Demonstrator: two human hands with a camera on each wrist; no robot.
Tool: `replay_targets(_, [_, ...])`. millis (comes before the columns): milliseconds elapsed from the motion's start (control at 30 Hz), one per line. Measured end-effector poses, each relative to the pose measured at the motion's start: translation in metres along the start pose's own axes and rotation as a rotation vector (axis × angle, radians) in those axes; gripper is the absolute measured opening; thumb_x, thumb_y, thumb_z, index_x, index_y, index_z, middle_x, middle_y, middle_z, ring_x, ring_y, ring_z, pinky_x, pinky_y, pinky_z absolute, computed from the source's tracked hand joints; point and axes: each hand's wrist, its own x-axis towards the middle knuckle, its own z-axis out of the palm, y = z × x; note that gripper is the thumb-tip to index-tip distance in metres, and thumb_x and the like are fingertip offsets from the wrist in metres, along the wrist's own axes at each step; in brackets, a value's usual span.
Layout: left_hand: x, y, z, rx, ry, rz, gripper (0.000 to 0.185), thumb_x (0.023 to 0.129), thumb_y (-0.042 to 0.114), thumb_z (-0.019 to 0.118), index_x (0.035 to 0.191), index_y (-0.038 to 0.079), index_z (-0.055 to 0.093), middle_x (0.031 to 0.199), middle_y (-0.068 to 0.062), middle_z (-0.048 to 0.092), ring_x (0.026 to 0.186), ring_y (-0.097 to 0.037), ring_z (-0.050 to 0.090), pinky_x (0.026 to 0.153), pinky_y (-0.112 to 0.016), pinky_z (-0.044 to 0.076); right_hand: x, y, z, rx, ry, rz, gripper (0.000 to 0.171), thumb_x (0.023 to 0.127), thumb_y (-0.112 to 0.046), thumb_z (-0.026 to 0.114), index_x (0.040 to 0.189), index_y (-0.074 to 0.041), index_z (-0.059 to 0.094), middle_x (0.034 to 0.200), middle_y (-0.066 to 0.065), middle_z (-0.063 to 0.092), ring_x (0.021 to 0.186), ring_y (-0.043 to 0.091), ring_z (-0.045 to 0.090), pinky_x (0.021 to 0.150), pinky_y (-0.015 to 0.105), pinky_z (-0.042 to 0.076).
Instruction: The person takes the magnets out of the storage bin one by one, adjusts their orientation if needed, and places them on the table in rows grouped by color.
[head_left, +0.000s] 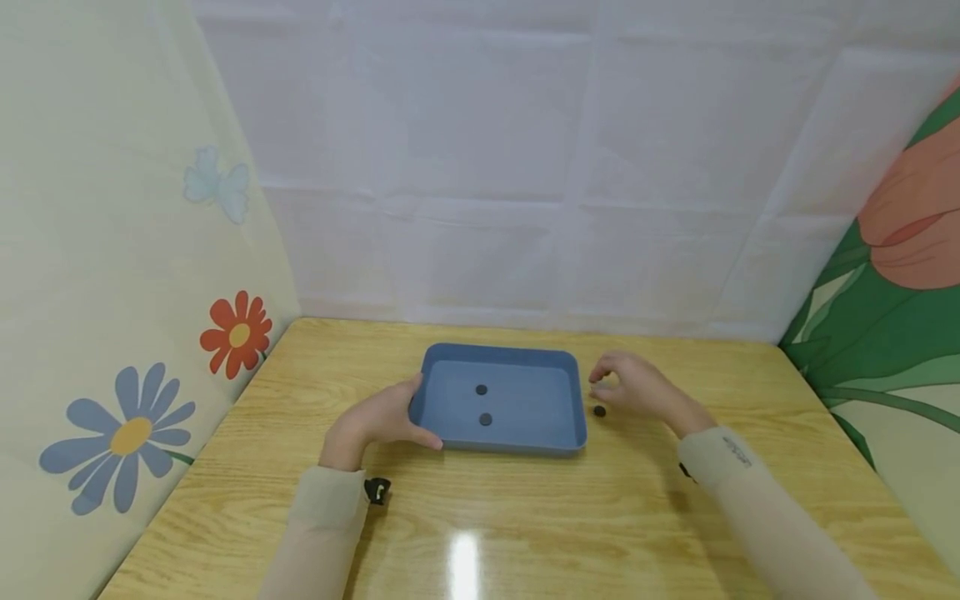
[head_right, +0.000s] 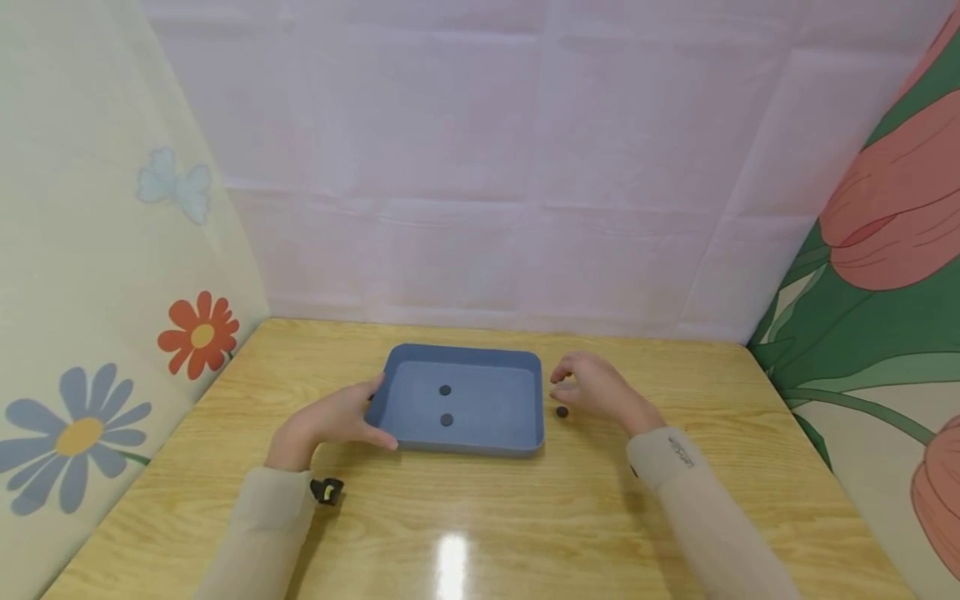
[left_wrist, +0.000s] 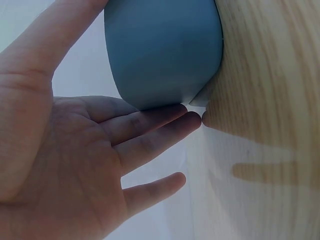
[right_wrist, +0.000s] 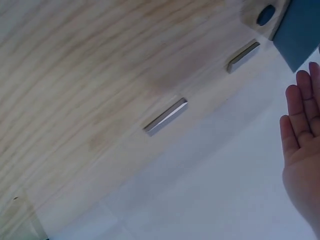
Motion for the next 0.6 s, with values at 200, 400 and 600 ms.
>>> replay_targets(200, [0.0,0.0,0.0,-0.001,0.001,0.004,0.138,0.069,0.05,0.094,0.162,-0.009,0.009,0.168,-0.027,0.023,0.154,-0.044,0.031,0.125,-0.059,0.033,0.008,-0.017,-0.001,-0.012,0.008,-0.055,0.017,0.094,-0.019,0.075,0.108,-0.009,0.073,0.11,0.007,0.072,0.109,0.033,0.067,0.093,0.048,0.058])
replay_targets(400, [0.0,0.0,-0.001,-0.007,0.002,0.009,0.139,0.069,0.051,0.094,0.162,-0.009,0.009,0.169,-0.027,0.022,0.155,-0.043,0.031,0.125,-0.058,0.033,0.02,-0.036,0.006,-0.049,-0.008,-0.108,0.02,0.093,-0.021,0.078,0.108,-0.009,0.075,0.109,0.005,0.073,0.105,0.029,0.069,0.09,0.045,0.059])
replay_targets(600, [0.0,-0.002,0.0,-0.001,0.003,0.012,0.14,0.069,0.052,0.094,0.162,-0.009,0.009,0.169,-0.027,0.022,0.155,-0.043,0.031,0.125,-0.058,0.033,0.031,-0.056,0.021,-0.038,-0.027,-0.176,0.019,0.093,-0.022,0.078,0.106,-0.009,0.077,0.107,0.004,0.072,0.102,0.026,0.068,0.088,0.041,0.059])
